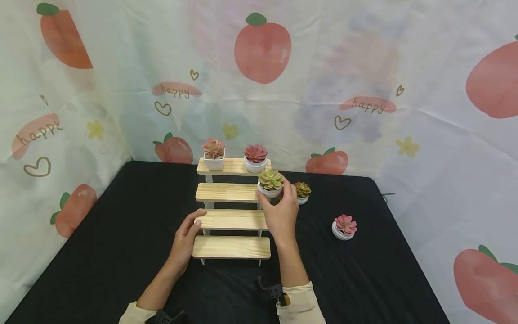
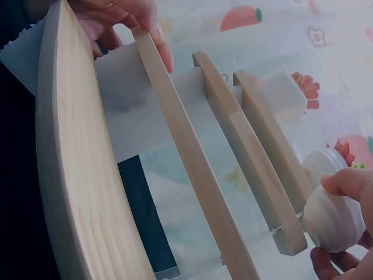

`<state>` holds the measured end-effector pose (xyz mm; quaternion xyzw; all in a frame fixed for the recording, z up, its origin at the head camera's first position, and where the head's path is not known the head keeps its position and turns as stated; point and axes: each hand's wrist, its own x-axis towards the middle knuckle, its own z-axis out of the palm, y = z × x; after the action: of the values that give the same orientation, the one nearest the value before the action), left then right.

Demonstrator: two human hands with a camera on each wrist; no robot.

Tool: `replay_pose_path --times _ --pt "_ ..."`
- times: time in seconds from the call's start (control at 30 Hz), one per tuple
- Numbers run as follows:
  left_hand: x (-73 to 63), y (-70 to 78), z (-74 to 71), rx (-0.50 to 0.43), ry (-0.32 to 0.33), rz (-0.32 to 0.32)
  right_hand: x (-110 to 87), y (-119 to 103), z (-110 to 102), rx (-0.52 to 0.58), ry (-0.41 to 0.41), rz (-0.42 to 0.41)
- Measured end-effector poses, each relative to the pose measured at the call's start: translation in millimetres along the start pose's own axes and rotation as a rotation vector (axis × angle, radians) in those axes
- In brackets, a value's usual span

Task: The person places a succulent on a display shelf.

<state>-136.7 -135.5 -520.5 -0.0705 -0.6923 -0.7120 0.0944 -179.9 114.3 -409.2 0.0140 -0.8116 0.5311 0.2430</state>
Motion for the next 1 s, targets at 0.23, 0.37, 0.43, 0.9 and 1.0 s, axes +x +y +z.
replay_pose_path --times 0.23,0.37,0.43,0.9,1.0 --pt "-1.5 0.1 -0.2 0.007 0.002 0.0 -0.8 -0.4 2.0 0.009 -0.018 0.006" --pt "-1.4 -0.6 -1.2 0.012 0.001 0.005 -1.8 -1.8 4.1 0.021 -0.034 0.002" --pt "-0.6 -1.0 -1.6 0.014 0.0 0.008 -1.7 -2.7 5.5 0.026 -0.043 0.001" --pt "0.4 1.0 -1.4 0.004 -0.004 0.005 -3.3 -8.2 9.4 0.069 -0.085 -0.005" --pt "0.4 1.0 -0.9 0.003 -0.003 0.0 -3.3 -9.8 9.8 0.065 -0.09 -0.017"
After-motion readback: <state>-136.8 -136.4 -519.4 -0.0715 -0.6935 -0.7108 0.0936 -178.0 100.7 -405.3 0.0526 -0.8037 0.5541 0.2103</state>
